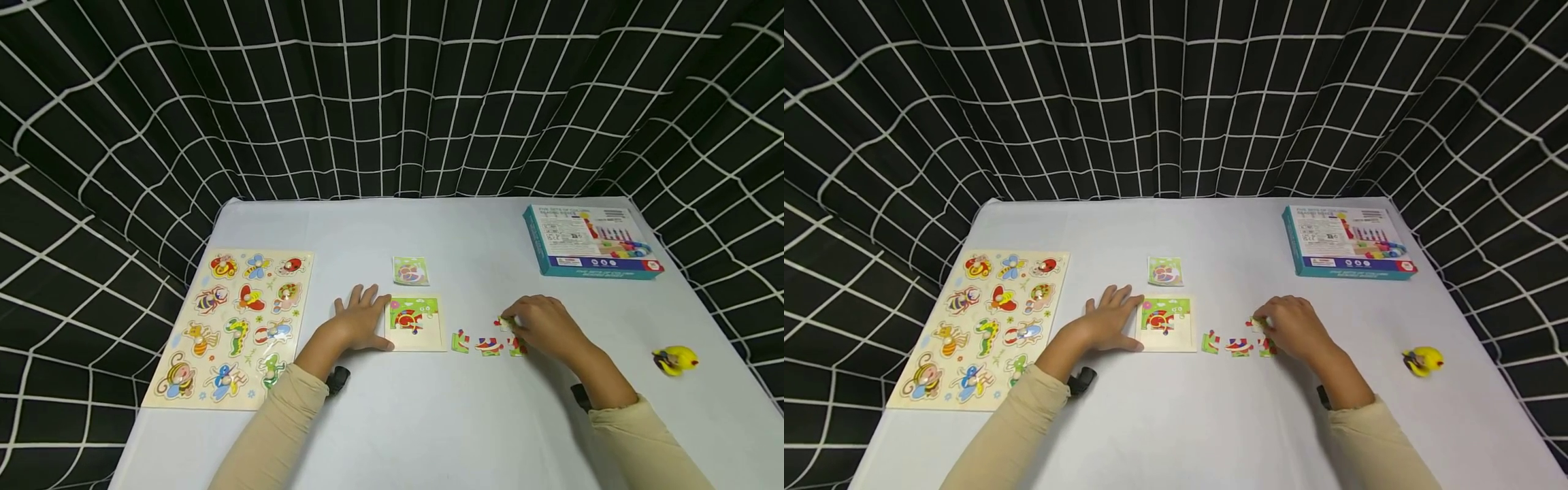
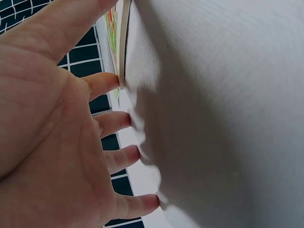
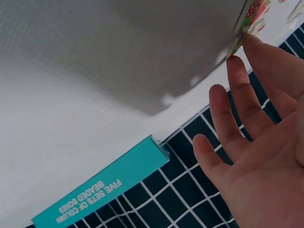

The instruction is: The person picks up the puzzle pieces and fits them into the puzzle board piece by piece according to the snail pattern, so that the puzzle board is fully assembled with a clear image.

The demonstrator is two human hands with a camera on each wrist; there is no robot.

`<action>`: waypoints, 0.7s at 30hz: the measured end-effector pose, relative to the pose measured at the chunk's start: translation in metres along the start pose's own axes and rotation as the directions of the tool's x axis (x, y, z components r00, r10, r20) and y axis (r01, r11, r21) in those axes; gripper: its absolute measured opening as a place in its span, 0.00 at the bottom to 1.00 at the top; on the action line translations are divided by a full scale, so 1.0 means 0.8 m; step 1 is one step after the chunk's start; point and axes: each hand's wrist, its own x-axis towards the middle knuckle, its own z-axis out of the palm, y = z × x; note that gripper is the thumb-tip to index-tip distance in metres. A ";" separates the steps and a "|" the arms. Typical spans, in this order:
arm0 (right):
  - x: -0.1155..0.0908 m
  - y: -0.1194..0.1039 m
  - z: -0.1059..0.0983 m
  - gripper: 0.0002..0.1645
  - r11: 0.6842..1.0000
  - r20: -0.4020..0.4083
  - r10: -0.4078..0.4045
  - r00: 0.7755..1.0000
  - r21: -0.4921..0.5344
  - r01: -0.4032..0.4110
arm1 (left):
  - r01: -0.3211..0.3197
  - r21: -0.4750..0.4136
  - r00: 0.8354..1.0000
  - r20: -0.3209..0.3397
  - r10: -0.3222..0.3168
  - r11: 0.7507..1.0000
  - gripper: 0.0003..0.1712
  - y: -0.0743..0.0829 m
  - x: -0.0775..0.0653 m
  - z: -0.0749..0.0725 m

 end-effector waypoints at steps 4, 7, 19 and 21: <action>0.001 0.000 -0.001 0.16 1.000 -0.001 -0.002 1.000 0.006 0.002 | 0.000 -0.006 1.000 -0.003 0.000 1.000 0.56 -0.001 -0.001 0.000; 0.002 0.001 -0.004 0.17 1.000 0.005 -0.005 1.000 0.015 0.005 | -0.001 -0.012 1.000 -0.002 0.001 1.000 0.56 -0.001 -0.001 -0.001; 0.019 -0.038 -0.003 0.19 0.998 -0.010 -0.060 0.998 0.030 0.060 | 0.005 -0.007 1.000 0.001 -0.005 1.000 0.56 -0.001 0.001 0.002; 0.028 -0.054 0.001 0.19 0.994 -0.017 -0.109 0.994 0.024 0.109 | 0.007 -0.010 1.000 -0.002 -0.007 1.000 0.56 -0.001 0.003 0.003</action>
